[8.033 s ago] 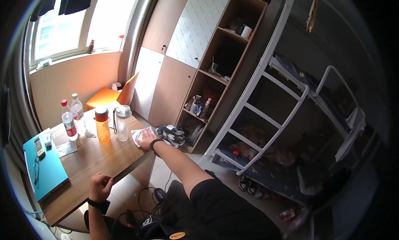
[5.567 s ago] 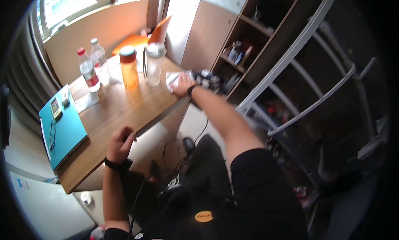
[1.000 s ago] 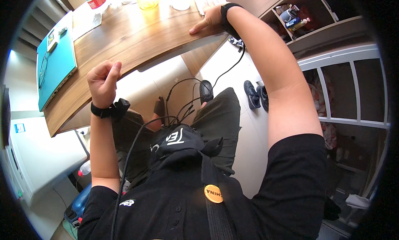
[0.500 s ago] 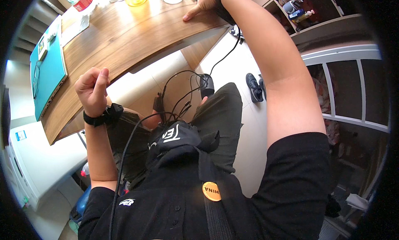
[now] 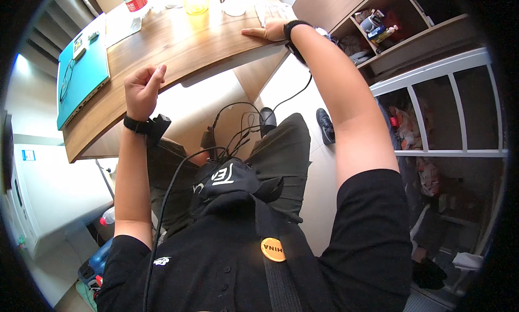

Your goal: The person wipes a desk surface with a tissue and handles a lapel microphone with a cable.

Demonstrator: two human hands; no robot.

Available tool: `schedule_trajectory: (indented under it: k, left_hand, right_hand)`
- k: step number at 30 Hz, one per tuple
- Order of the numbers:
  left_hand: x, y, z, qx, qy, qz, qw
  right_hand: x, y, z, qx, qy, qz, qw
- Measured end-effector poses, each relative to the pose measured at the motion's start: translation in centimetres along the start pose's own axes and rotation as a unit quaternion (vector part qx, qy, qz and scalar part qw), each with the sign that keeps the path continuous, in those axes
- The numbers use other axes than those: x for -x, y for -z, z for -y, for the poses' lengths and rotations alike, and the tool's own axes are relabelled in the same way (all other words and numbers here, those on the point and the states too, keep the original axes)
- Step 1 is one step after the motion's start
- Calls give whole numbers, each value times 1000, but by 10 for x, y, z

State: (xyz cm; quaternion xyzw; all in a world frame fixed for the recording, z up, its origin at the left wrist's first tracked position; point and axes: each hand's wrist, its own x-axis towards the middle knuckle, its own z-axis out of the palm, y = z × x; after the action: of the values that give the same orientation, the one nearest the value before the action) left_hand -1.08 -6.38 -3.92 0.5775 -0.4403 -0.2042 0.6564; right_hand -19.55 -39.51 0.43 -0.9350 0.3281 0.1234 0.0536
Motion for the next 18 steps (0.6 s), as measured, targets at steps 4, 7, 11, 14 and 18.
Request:
schedule_trajectory:
  k: [4,7,11,14,18]
  left_hand:
    - [1,0,2,0,-36,-2,999]
    - [-5,1,3,-18,-41,-4,999]
    - [1,11,10,-19,-47,6,999]
    - [2,5,4,7,-50,16,999]
    - [3,6,3,53,-51,3,997]
  right_hand:
    - [9,-26,14,46,-63,-80,994]
    - [19,-41,35,8,-62,-83,995]
    - [49,-35,113,1,-8,4,1000]
    - [62,-37,148,46,67,10,997]
    - [46,-23,176,23,154,18,988]
